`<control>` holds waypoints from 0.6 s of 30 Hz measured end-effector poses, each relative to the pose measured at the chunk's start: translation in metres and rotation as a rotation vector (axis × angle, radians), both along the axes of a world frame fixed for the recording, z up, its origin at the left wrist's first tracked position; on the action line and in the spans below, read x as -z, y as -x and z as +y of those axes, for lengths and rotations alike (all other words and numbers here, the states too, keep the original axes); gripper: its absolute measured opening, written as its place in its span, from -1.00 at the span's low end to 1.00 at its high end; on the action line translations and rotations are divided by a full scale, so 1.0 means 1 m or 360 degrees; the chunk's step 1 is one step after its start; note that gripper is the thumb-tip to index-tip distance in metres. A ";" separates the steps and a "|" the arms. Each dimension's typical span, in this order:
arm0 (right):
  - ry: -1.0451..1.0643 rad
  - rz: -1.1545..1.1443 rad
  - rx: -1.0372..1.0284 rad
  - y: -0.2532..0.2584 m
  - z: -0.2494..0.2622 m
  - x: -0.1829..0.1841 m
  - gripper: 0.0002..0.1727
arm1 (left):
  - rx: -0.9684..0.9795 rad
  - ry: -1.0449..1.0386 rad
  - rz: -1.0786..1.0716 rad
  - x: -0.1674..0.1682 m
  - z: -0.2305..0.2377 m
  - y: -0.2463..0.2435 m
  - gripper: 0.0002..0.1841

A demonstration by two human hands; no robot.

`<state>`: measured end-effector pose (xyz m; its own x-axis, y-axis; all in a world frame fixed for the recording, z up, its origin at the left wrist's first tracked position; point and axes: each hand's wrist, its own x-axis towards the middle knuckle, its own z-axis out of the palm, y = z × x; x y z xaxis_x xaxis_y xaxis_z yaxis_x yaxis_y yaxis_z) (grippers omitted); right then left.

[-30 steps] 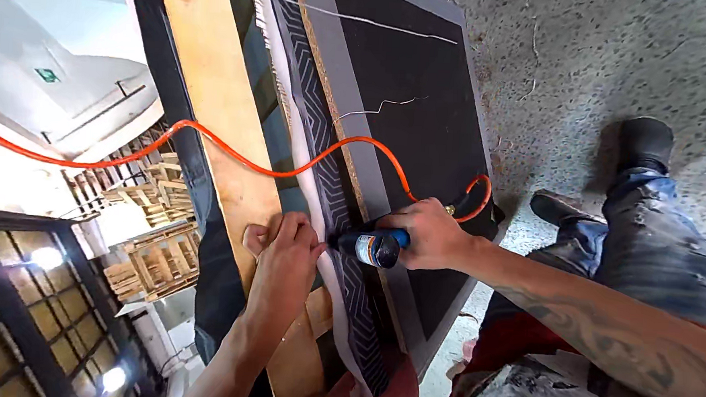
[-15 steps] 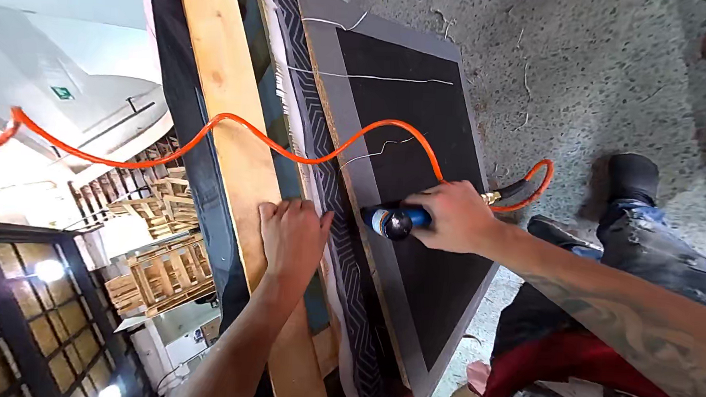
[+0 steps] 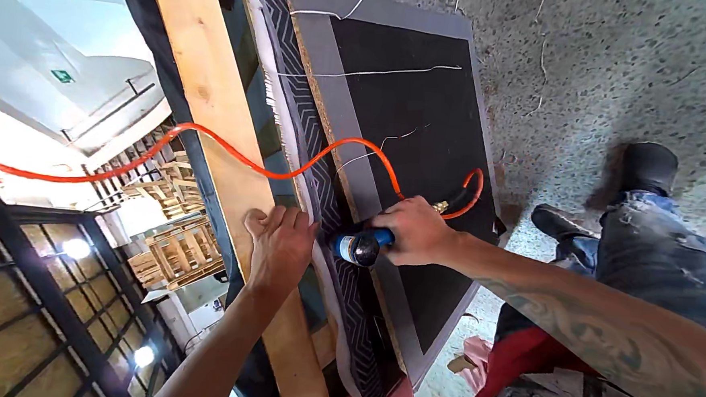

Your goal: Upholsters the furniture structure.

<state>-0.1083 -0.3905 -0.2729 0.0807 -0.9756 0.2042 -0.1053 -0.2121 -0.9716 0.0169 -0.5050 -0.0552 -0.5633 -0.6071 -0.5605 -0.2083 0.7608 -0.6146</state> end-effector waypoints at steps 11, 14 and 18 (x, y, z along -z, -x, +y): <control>0.0061 -0.0046 0.0258 0.002 -0.030 0.013 -0.65 | -0.0230 0.0200 0.0386 -0.001 0.010 -0.005 -0.69; 0.0076 -0.0092 0.0332 0.009 -0.050 0.011 -0.67 | -0.0242 0.0198 0.0451 -0.002 0.007 -0.004 -0.69; 0.0037 -0.0062 0.0253 0.018 -0.063 0.009 -0.69 | -0.0234 0.0148 0.0497 -0.003 0.005 -0.005 -0.71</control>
<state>-0.1264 -0.4539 -0.2814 -0.0826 -0.9704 0.2268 -0.1017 -0.2182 -0.9706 0.0217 -0.5001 -0.0526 -0.6016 -0.7347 -0.3135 -0.5003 0.6525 -0.5691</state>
